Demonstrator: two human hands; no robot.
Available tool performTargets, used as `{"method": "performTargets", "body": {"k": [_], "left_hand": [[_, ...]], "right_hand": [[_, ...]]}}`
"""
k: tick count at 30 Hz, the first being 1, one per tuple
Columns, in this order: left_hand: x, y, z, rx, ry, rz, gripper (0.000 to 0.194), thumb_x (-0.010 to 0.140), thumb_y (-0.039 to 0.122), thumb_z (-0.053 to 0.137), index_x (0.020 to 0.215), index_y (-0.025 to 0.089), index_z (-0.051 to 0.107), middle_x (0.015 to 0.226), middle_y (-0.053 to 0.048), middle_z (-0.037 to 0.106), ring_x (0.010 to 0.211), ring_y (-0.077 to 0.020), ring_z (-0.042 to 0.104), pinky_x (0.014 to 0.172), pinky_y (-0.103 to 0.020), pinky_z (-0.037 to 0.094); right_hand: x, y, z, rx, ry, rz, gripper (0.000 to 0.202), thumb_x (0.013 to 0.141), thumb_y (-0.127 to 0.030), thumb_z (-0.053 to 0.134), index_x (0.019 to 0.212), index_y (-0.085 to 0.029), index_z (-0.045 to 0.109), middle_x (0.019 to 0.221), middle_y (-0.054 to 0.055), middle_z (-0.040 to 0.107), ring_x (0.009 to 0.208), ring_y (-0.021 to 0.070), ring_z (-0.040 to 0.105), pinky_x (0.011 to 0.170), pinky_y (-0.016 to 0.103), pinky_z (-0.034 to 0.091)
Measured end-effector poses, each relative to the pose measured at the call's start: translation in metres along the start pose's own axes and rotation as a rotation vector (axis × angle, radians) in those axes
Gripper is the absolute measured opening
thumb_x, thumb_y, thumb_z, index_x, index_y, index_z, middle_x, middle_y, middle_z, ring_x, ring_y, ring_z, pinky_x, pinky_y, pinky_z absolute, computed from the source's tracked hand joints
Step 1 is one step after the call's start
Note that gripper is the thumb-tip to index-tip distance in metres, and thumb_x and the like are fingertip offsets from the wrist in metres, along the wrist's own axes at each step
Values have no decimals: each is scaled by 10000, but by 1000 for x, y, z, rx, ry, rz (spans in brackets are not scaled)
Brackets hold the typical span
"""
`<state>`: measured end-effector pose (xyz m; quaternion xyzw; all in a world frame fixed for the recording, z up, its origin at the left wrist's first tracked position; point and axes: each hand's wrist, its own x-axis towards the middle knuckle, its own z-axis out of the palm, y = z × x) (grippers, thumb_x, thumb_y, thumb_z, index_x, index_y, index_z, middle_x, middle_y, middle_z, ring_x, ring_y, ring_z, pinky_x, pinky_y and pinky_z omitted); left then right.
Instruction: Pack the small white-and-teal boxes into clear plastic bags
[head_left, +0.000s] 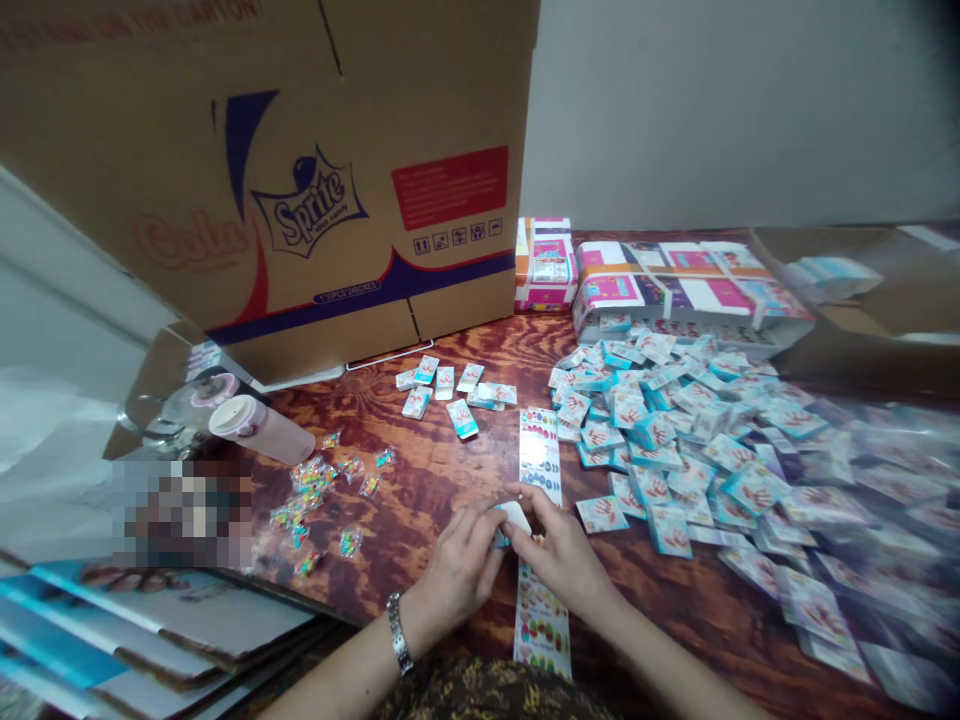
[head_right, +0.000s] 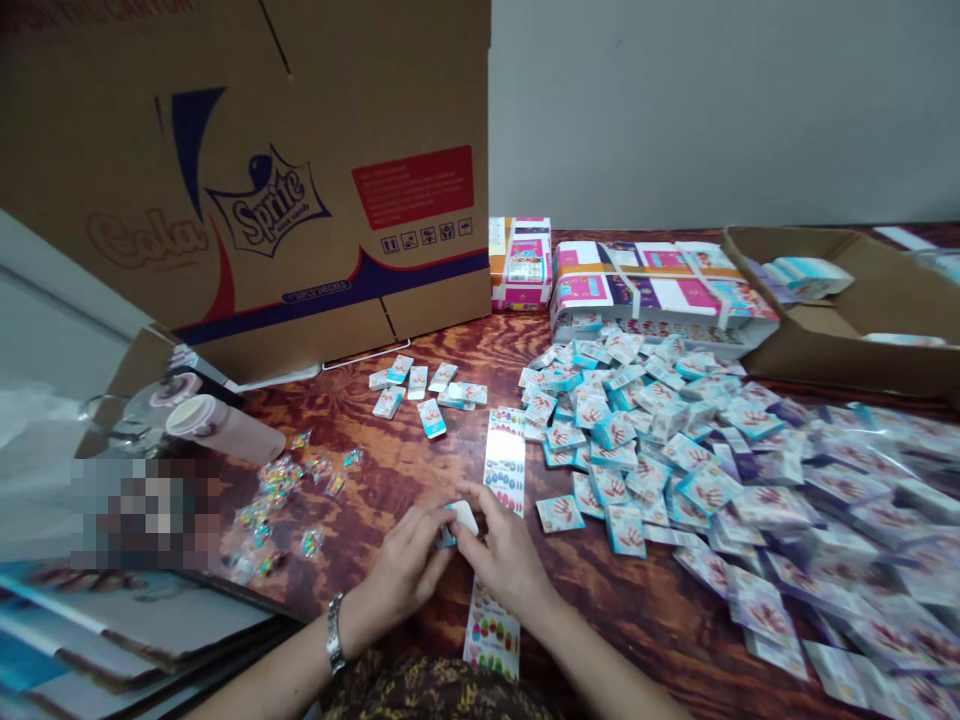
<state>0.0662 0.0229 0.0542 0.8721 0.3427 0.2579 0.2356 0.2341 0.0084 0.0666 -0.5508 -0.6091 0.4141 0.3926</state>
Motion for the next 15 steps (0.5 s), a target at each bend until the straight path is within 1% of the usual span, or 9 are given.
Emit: {"method": "performTargets", "body": {"k": [4,6,8,11,15], "left_hand": [[2,1,-3,91,4,-7,443,822,48,399,1257,131,376,1233,-155,480,1182,-227,433,981,-415,417],[4,1,-3,136,16,-10,450,825,51,399,1266,133,372,1225,-156,489,1172,-235,443,976,-428,419],[4,2,-3,158,24,-17,450,825,57,401,1266,141,376,1220,-153,498,1158,-241,458,969,-442,422],[4,3,-4,109,17,-33,436,819,69,416,1247,149,389,1202,-144,514,1140,-233,477,952,-424,441],[2,3,-5,36,-8,-17,446,799,61,420,1236,150,391,1214,-143,508,1153,-227,467,954,-413,442]], "right_hand": [[-8,0,7,-26,110,-9,265,865,-269,490,1124,-210,503,1062,68,630,948,195,602,828,310,472],[-12,1,11,23,146,-3,254,881,-282,475,1124,-216,504,1082,73,626,970,192,599,842,307,472],[-15,2,14,90,170,17,283,888,-290,471,1161,-218,478,1084,73,629,982,187,599,853,303,475],[-16,4,16,135,169,29,311,881,-292,485,1182,-214,461,1082,72,630,965,184,607,841,296,487],[-16,3,15,137,127,24,273,871,-292,500,1132,-211,500,1043,57,638,887,173,621,779,272,505]]}}
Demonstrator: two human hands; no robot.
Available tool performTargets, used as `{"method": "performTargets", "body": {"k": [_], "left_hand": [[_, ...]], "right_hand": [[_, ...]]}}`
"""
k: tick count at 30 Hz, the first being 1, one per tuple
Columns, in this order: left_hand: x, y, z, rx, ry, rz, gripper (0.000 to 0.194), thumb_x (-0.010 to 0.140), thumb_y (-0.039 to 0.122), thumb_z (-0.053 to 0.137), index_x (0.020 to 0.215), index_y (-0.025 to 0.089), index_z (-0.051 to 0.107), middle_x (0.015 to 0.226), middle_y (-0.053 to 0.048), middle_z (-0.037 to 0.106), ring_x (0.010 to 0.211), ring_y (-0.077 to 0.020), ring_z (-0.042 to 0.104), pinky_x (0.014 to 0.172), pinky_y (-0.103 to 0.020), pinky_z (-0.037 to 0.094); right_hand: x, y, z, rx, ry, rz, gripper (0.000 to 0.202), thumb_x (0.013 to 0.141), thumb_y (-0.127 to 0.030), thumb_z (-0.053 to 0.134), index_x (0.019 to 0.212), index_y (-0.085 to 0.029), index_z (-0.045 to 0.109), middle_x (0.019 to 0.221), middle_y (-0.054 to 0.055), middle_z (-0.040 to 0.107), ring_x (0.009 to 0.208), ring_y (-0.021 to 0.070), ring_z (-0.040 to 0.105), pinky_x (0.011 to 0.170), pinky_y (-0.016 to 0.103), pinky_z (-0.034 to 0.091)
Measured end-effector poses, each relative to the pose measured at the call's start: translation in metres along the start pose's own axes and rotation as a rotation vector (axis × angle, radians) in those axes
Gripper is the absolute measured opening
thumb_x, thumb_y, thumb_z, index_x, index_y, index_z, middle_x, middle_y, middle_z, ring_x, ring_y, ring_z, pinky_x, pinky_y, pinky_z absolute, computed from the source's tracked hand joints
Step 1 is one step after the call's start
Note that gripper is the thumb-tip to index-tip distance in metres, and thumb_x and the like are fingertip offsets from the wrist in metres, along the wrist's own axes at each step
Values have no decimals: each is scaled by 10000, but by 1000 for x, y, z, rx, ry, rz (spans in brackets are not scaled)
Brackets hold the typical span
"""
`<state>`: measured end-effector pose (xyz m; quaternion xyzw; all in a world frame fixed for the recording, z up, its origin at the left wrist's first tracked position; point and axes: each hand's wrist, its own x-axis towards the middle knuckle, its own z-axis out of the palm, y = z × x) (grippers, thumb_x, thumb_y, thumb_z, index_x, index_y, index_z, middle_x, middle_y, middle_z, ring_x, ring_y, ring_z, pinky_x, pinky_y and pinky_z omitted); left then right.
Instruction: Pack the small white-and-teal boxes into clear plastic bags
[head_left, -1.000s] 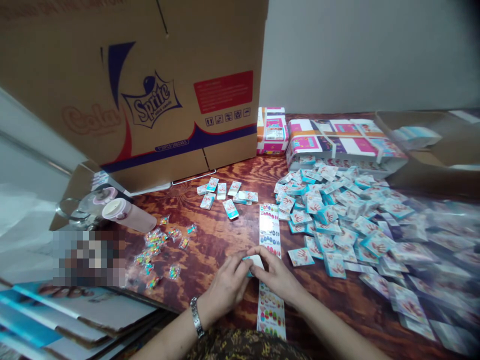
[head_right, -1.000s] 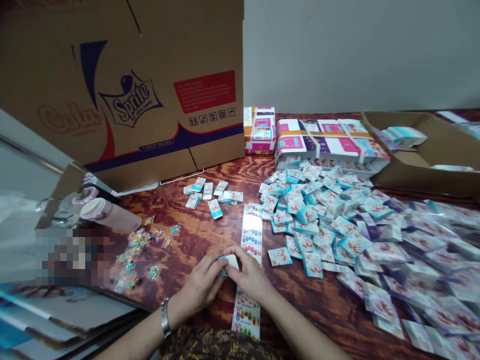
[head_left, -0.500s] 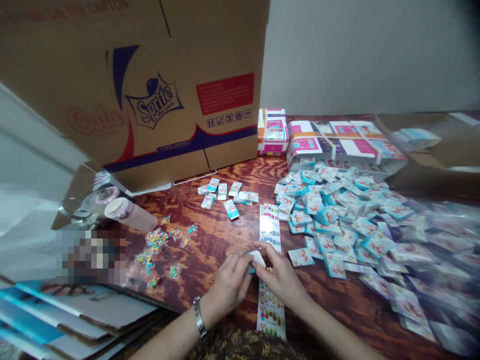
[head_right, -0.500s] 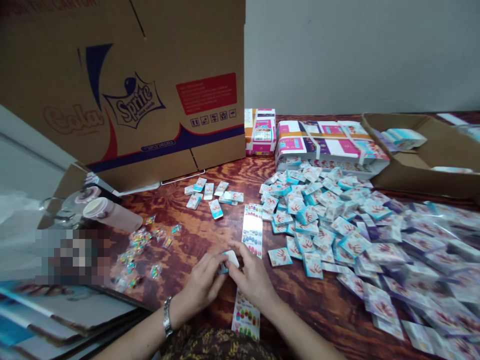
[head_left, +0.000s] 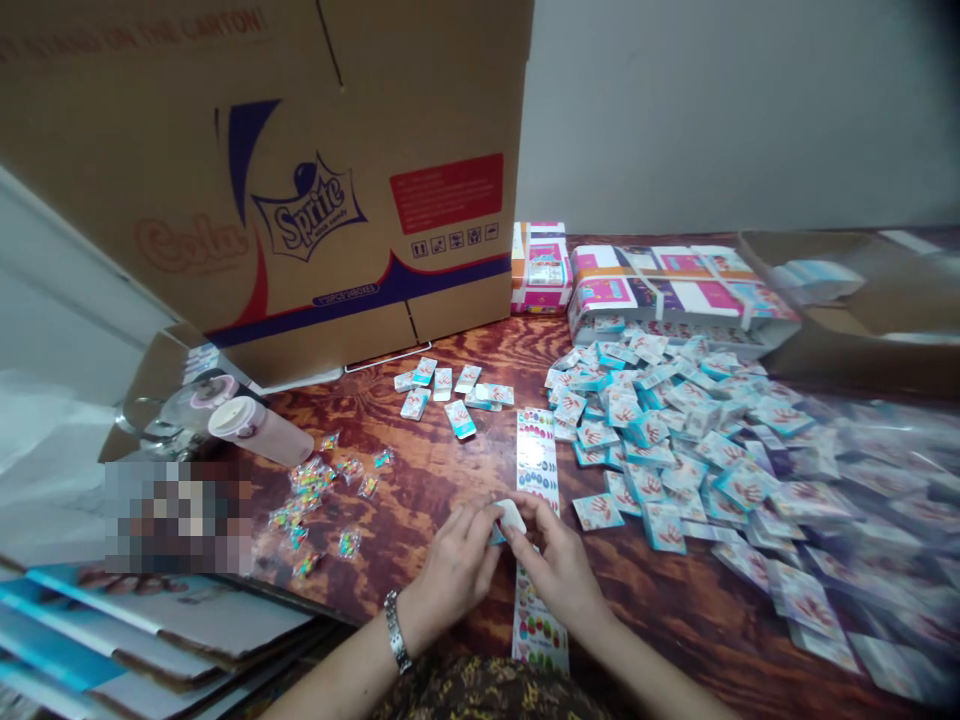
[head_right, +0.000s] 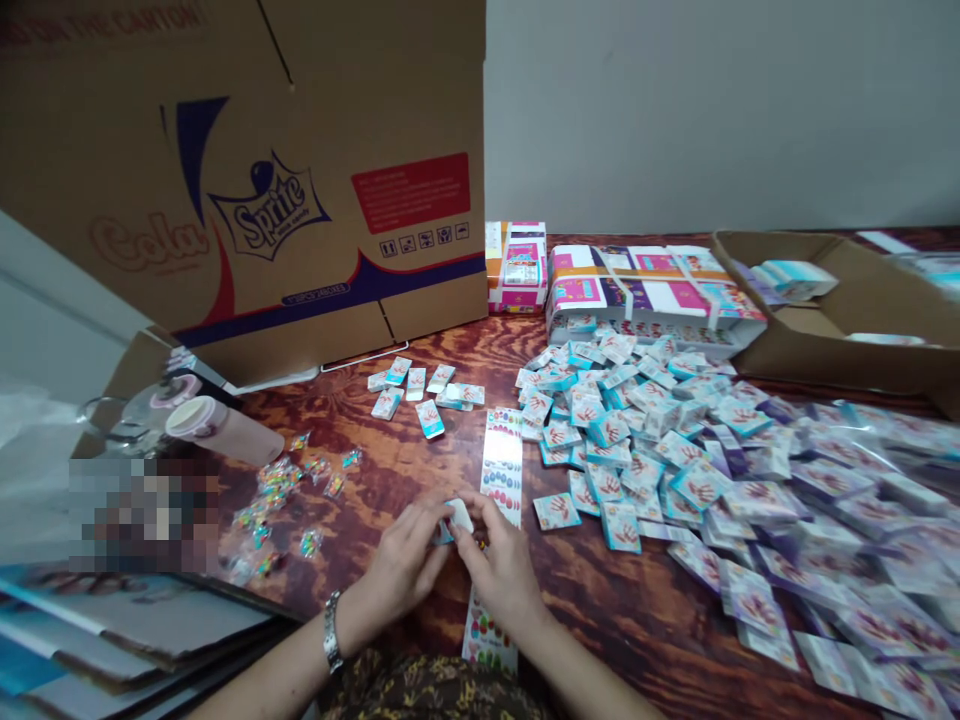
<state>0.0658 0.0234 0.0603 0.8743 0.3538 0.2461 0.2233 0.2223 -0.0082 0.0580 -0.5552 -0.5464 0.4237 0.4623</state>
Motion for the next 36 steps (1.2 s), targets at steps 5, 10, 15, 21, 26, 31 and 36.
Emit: {"method": "performTargets", "body": {"k": [5,10,15,21,26,31,36], "left_hand": [[-2,0,-2,18,-2,4,483,786,33,402,1254,150,374,1224,-142,492,1158,-234,453,964,-434,429],[-1,4,-4,56,22,-7,465,787,28,404,1241,130,388,1174,-145,518,1133,-232,471,948,-421,444],[0,5,-2,78,63,-3,468,800,49,407,1259,135,374,1171,-143,530,1122,-233,488,932,-411,455],[-4,-1,8,128,108,-50,592,804,87,439,1362,100,240,1203,-170,529,1095,-253,509,910,-411,466],[-5,-1,15,161,107,-48,625,827,101,410,1405,116,170,1249,-174,512,1146,-261,486,938,-447,438],[-8,0,21,226,65,-123,619,873,154,384,1428,131,111,1337,-179,434,1204,-280,431,921,-451,441],[-11,-3,24,115,134,-138,631,867,163,421,1423,129,126,1278,-177,484,1157,-259,463,918,-427,442]], "right_hand": [[-1,-5,-1,-57,2,-47,223,879,-294,488,1071,-210,564,1052,60,628,954,192,590,836,302,479],[4,-11,-3,-13,-21,-29,254,893,-332,462,1047,-203,617,1016,64,651,955,207,591,858,339,473],[10,-11,0,170,-5,61,229,844,-356,545,977,-188,627,948,48,667,903,193,609,824,313,484],[8,-9,1,-37,67,-4,152,838,-294,550,897,-203,657,851,34,646,835,189,597,767,304,465],[7,-17,1,-185,73,-103,187,855,-229,492,937,-228,661,881,49,627,853,192,584,757,298,457],[11,-14,2,-211,99,-36,160,827,-222,502,872,-215,656,817,32,633,769,179,592,696,285,470],[12,-13,-1,-223,67,-29,164,824,-221,499,866,-214,657,803,28,636,753,175,592,664,272,470]]}}
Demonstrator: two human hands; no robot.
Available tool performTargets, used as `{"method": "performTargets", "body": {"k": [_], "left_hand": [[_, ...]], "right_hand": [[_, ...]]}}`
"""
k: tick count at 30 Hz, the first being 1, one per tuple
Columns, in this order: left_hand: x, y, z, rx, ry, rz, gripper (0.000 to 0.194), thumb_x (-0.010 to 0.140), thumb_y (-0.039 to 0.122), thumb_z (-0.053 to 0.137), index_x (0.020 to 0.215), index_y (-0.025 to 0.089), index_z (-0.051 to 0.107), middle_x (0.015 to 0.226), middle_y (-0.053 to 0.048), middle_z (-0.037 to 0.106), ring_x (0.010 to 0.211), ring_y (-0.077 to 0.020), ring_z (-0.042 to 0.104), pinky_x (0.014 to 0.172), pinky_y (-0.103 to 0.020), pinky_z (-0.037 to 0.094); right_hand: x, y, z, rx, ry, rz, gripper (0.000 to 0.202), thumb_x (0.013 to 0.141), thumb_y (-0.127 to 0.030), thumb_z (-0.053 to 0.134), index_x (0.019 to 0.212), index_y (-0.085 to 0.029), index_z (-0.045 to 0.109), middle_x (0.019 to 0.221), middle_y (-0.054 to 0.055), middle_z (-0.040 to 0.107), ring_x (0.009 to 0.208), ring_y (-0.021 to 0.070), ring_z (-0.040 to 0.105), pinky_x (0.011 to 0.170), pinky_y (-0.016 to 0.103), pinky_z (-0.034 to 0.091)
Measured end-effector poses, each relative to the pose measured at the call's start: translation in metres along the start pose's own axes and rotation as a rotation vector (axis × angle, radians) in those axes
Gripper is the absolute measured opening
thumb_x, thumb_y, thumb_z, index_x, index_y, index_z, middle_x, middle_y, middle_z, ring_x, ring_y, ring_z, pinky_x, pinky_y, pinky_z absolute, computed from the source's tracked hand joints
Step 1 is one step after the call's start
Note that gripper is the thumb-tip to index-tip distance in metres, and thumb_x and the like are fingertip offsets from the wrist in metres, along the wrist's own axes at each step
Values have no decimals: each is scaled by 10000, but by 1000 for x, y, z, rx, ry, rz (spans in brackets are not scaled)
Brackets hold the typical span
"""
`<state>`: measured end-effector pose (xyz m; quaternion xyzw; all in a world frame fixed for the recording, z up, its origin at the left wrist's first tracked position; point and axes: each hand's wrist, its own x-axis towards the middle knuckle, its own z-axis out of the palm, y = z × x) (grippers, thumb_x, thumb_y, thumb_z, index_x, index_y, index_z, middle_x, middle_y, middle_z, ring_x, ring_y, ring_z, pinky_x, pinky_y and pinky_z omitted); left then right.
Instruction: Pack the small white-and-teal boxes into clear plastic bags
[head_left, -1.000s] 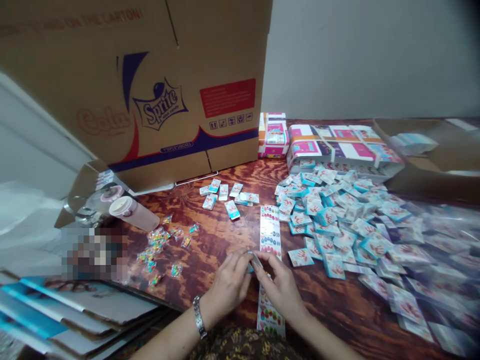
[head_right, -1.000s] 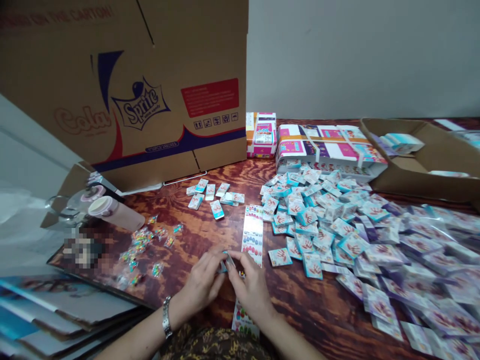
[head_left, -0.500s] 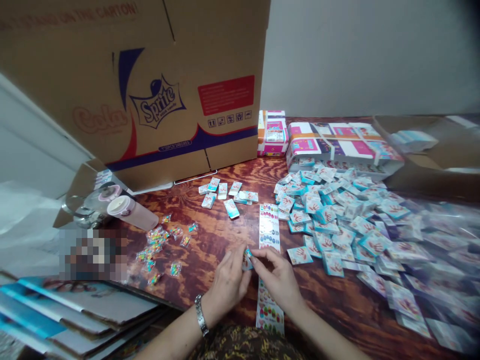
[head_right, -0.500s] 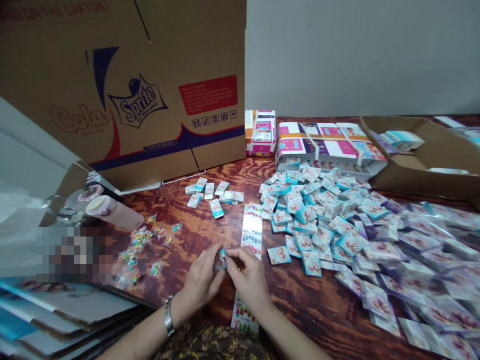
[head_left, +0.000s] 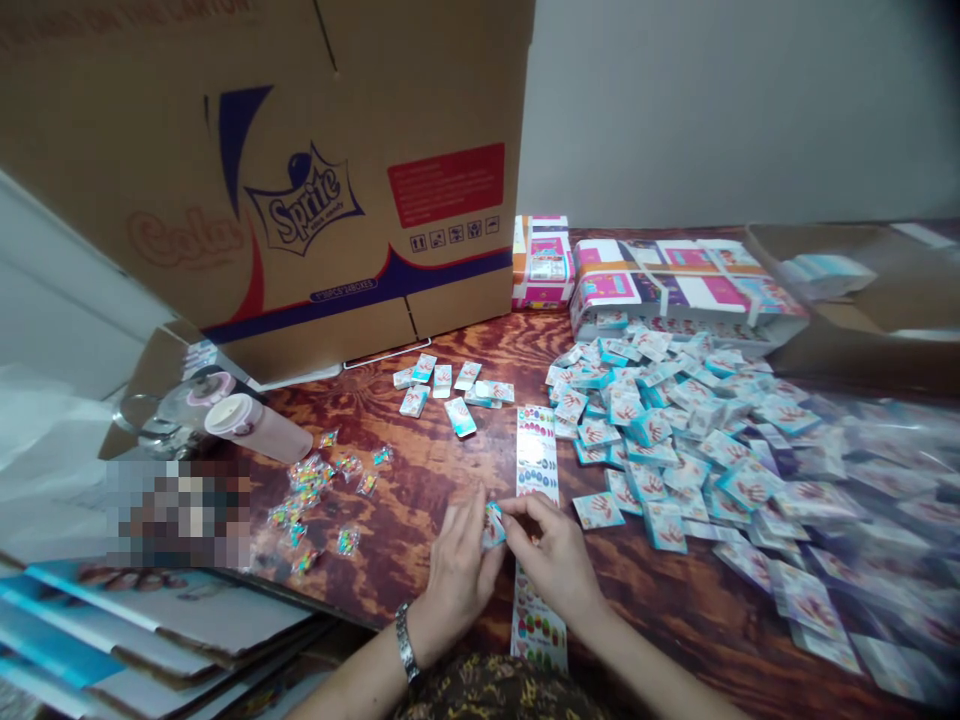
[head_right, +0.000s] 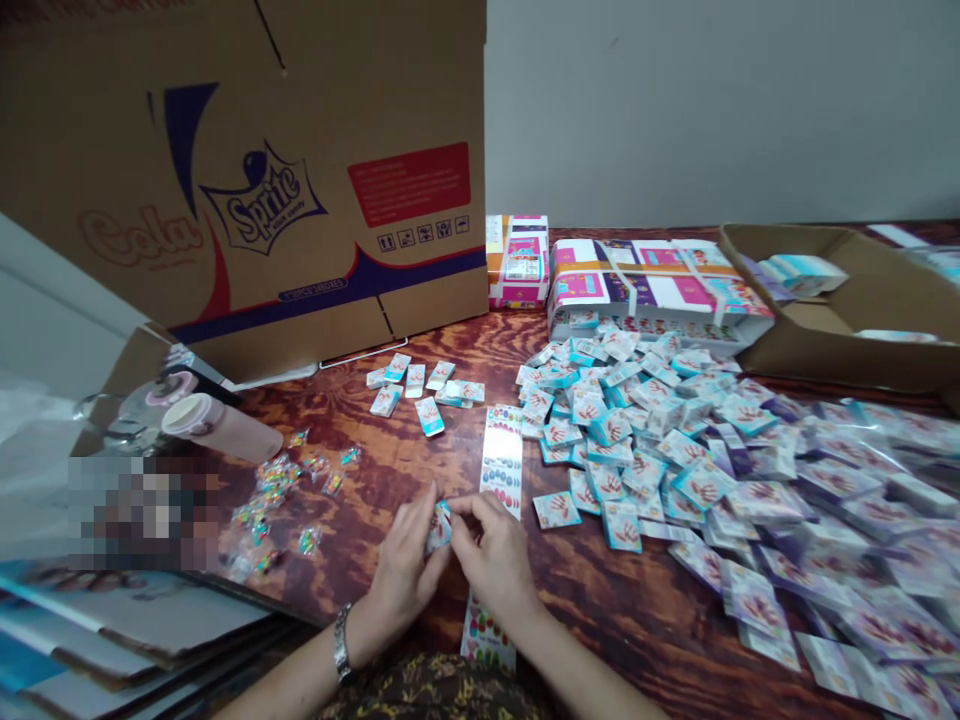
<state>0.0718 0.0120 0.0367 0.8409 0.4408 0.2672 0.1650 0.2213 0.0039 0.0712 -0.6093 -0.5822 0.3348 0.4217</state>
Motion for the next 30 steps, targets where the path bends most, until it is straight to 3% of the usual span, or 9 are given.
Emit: {"method": "performTargets", "body": {"k": [6,12,17,23,30], "left_hand": [[1,-1,1,-22,20,19,600,868,144,417,1412,140,163,1238,-175,508,1111,-252,485,926,-463,420],[6,2,-2,-16,-35,3,587,888,171,381,1418,138,130,1224,-184,510,1092,-260,502,910,-486,420],[8,5,0,-64,-52,19,583,866,128,367,1412,141,162,1178,-169,526,1050,-248,514,908,-476,426],[8,7,-1,-50,-132,12,612,890,173,371,1427,124,81,1200,-172,498,1073,-250,483,916,-457,414],[8,6,-2,178,-163,56,656,908,265,371,1431,111,7,1168,-180,513,1024,-284,483,791,-403,478]], "right_hand": [[-5,-3,-1,9,-14,-77,206,865,-218,464,964,-222,645,927,50,649,872,190,599,766,296,473],[-16,7,10,-13,80,-81,313,895,-225,421,1182,-238,547,1119,71,613,1033,211,565,887,356,461],[-26,13,14,-63,113,-181,318,885,-191,425,1167,-254,556,1077,74,622,1023,221,561,891,387,458],[-18,15,7,99,41,-9,280,890,-263,462,1155,-224,544,1125,79,611,1021,204,578,883,352,479],[-12,18,8,224,36,82,257,869,-319,511,1093,-208,572,1072,71,651,964,195,623,860,321,499]]}}
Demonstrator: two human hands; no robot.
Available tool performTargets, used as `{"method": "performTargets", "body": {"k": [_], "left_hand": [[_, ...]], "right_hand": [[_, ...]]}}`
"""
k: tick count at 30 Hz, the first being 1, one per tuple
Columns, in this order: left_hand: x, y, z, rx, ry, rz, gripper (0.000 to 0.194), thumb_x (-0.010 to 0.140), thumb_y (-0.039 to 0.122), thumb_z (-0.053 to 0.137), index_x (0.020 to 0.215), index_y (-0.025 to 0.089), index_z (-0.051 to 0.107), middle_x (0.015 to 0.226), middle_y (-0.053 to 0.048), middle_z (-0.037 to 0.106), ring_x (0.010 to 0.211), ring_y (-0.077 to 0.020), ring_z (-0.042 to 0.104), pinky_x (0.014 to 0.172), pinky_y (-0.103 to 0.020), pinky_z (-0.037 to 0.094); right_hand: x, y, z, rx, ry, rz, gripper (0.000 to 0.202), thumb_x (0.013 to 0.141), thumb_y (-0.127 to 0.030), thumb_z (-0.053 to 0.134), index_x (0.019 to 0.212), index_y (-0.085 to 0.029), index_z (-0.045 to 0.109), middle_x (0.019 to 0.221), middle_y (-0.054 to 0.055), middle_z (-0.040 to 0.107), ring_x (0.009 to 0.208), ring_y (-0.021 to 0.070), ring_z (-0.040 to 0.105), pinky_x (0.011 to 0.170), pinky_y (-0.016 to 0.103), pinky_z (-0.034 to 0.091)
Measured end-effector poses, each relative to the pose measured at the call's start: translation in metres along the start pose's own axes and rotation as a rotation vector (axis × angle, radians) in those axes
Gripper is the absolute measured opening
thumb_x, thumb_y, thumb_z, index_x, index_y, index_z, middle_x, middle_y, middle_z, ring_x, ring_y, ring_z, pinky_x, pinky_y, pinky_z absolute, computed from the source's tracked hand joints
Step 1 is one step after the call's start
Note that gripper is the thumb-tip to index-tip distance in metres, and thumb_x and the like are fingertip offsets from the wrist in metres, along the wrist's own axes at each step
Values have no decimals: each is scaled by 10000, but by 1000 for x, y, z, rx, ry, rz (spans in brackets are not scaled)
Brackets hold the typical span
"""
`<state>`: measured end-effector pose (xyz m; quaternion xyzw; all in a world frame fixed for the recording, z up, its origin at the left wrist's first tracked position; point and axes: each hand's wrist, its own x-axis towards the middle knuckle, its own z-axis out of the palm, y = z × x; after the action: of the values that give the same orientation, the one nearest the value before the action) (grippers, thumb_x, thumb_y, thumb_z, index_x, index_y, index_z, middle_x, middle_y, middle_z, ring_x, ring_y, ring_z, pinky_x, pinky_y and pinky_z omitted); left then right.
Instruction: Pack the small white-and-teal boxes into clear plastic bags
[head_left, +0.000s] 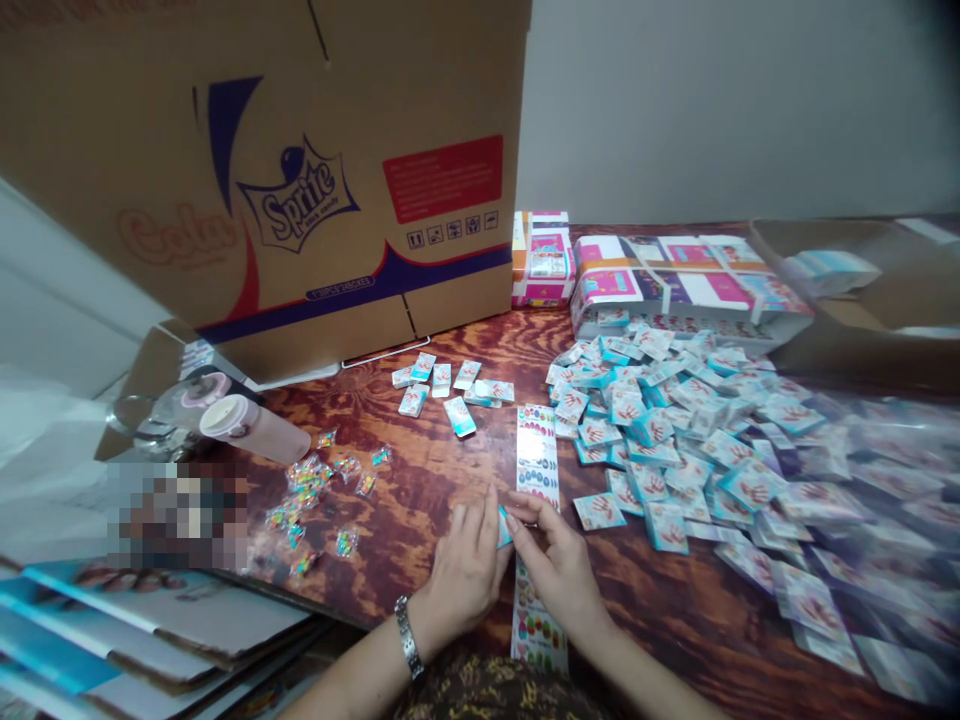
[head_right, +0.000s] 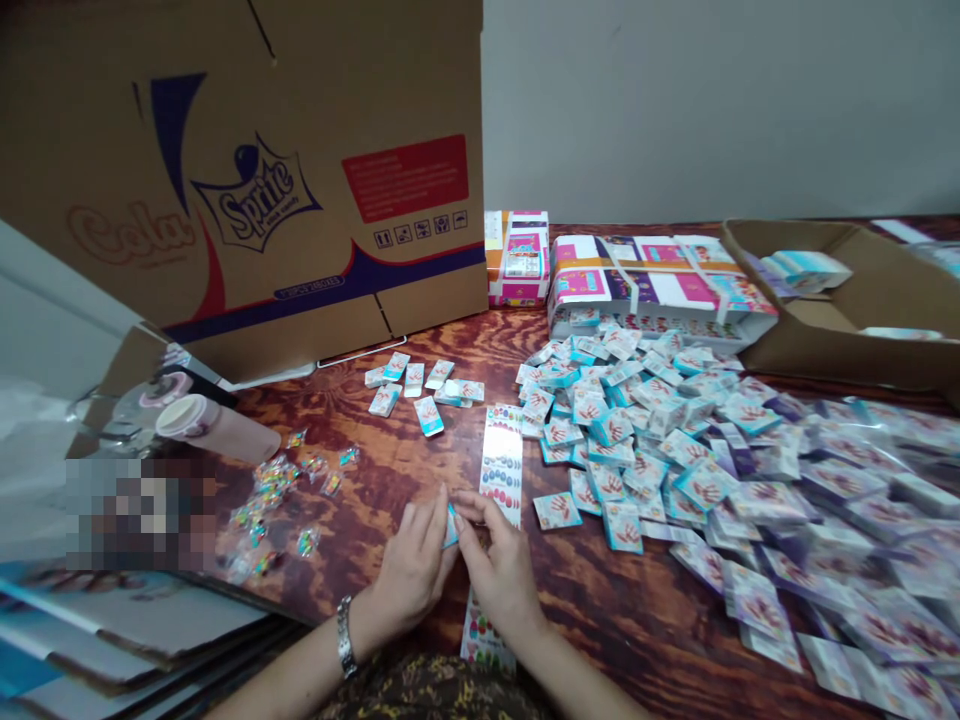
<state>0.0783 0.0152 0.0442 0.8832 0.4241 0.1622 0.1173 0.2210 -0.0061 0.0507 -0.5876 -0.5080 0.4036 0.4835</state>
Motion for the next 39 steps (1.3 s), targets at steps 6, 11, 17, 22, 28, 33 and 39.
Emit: {"method": "performTargets", "body": {"k": [6,11,17,22,28,33,39], "left_hand": [[4,2,0,99,-14,-12,681,903,244,340,1420,74,-69,1117,-182,527,949,-281,491,699,-358,494],[8,2,-1,63,-20,-79,657,900,219,328,1427,105,-48,1119,-165,523,976,-262,489,793,-382,470],[12,3,11,13,-38,-59,672,878,180,336,1431,132,-44,1235,-171,486,1072,-294,467,836,-425,459],[19,4,4,-60,-39,38,704,887,344,429,1436,139,39,1425,-173,294,1265,-323,315,955,-454,397],[12,-9,10,-127,-40,21,550,892,286,434,1394,171,241,1360,-152,402,1237,-279,381,974,-452,396],[7,-9,15,-172,-123,50,500,883,264,447,1357,174,317,1315,-129,447,1197,-262,415,989,-442,396],[5,-7,14,-170,-155,69,454,877,246,456,1317,170,376,1265,-122,477,1188,-262,407,997,-448,393]], "right_hand": [[-13,-1,9,-183,74,-130,279,899,-243,437,1157,-221,540,1135,80,611,1047,203,577,911,346,465],[-11,-3,8,-183,26,-122,318,903,-240,419,1209,-217,503,1189,93,579,1084,204,556,929,366,457],[4,1,-5,-37,-90,-34,332,871,-273,497,1200,-235,515,1159,66,613,1059,201,579,899,347,477],[42,6,-49,164,94,70,322,785,-328,625,1084,-216,578,1071,64,646,987,200,605,856,358,495],[76,16,-101,464,657,81,528,768,-432,622,1223,-227,450,1098,45,609,914,152,630,861,341,492],[57,44,-70,-299,-91,-73,578,796,-425,576,1304,-191,427,1273,133,527,1167,270,493,963,461,400],[63,64,-60,-1090,-438,-329,763,729,-456,646,1354,-126,358,1399,162,376,1310,303,287,1059,502,213]]}}
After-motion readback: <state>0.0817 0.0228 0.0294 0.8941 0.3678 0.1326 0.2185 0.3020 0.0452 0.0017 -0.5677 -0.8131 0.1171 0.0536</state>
